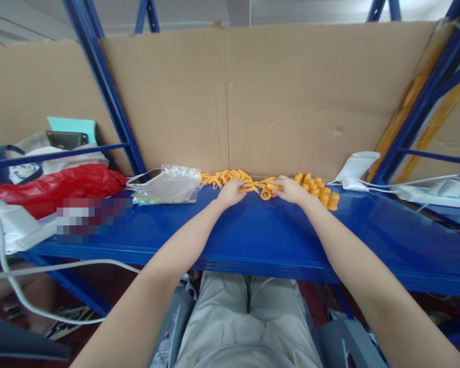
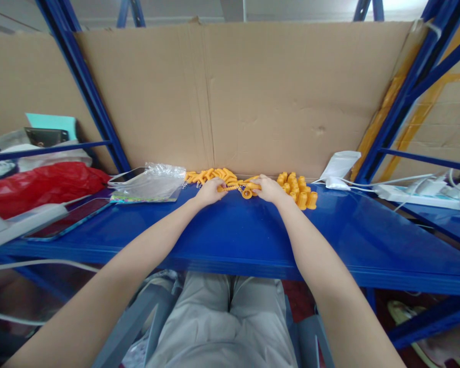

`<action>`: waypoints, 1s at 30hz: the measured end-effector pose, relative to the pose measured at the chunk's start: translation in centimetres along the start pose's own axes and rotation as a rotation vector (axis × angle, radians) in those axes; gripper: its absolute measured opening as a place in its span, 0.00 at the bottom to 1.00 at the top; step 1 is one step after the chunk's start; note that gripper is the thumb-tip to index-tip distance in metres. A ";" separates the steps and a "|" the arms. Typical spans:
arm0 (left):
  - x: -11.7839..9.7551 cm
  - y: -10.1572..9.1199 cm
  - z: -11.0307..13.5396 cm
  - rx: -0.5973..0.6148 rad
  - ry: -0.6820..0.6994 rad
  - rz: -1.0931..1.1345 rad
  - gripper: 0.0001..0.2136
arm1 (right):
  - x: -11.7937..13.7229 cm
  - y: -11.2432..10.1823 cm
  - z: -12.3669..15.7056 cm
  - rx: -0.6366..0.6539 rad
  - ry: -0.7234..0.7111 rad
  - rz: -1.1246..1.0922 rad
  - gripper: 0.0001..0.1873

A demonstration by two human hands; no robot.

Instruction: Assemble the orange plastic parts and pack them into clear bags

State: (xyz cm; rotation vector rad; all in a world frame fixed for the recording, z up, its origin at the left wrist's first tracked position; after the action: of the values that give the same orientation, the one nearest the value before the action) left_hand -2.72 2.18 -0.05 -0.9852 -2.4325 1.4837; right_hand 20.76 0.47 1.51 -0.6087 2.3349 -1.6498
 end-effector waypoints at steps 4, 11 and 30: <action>-0.4 0.0 0.1 -0.003 0.039 0.021 0.01 | 0.2 0.1 -0.1 -0.001 -0.020 -0.035 0.23; -0.6 0.0 0.2 -0.029 0.059 -0.014 0.02 | 1.8 0.1 -0.3 -0.076 -0.139 -0.132 0.29; -0.2 -0.2 -0.1 -0.094 0.127 0.059 0.01 | 1.4 0.4 -0.6 -0.096 0.206 -0.948 0.12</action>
State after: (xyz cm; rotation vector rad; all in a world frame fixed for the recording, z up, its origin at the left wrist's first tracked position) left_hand -2.63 2.01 0.23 -1.1422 -2.4219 1.2914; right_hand 19.15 0.44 1.44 -1.8560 2.4209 -1.9887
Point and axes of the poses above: each hand's wrist, its own z-axis away from the middle knuckle, its own y-axis out of the palm, x = y × z, the point moved 1 cm from there along -z, towards the middle knuckle, and after that the axes turned 4 degrees about x, right-handed, at the moved point
